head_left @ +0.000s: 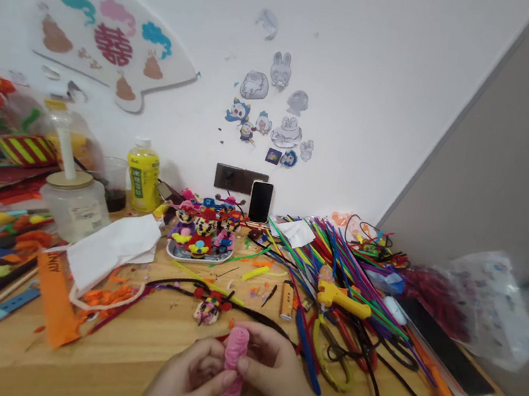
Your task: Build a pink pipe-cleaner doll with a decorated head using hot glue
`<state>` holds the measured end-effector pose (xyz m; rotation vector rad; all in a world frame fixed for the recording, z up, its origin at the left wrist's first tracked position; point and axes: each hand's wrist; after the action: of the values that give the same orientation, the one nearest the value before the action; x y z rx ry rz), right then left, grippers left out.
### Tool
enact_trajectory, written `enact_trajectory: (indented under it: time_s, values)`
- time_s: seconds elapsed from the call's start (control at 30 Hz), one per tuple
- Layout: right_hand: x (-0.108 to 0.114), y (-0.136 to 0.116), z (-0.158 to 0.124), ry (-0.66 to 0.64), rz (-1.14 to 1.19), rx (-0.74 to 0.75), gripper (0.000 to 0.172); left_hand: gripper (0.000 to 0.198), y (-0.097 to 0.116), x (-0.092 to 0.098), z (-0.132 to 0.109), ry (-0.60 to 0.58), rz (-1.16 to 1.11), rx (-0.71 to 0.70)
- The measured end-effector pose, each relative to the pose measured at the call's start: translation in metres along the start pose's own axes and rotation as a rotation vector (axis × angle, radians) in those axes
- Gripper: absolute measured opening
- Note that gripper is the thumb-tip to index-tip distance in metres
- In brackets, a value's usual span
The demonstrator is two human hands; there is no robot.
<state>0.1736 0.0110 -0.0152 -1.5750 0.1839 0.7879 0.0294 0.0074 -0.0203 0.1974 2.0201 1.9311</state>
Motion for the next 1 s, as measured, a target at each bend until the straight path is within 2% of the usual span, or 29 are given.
enact_trajectory:
  time_s: [0.07, 0.27, 0.57, 0.73, 1.0]
  values:
    - [-0.003, -0.001, -0.001, -0.015, 0.034, -0.014, 0.031, 0.028, 0.002, -0.001, 0.0, 0.005, -0.001, 0.007]
    - [-0.006, -0.005, -0.002, 0.004, 0.07, -0.048, 0.028, 0.032, 0.004, -0.004, 0.001, 0.027, 0.066, 0.004]
    - [-0.01, -0.004, -0.002, 0.042, 0.102, -0.061, 0.03, 0.021, -0.008, 0.0, -0.002, 0.037, 0.194, -0.026]
    - [-0.011, -0.004, -0.001, 0.064, 0.061, -0.053, 0.024, 0.019, -0.009, 0.0, -0.003, 0.037, 0.257, -0.045]
    - [-0.01, 0.006, 0.0, 0.102, 0.128, -0.041, 0.02, 0.018, -0.006, -0.001, -0.003, 0.037, 0.289, -0.063]
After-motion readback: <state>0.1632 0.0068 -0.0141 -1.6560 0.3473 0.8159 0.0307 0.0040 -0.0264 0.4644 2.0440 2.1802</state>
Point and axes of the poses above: each hand's wrist, its own z-axis towards the middle knuckle, its own x-axis out of the back of the hand, y = z × x, and after that the axes turned 4 degrees about z, right-handed
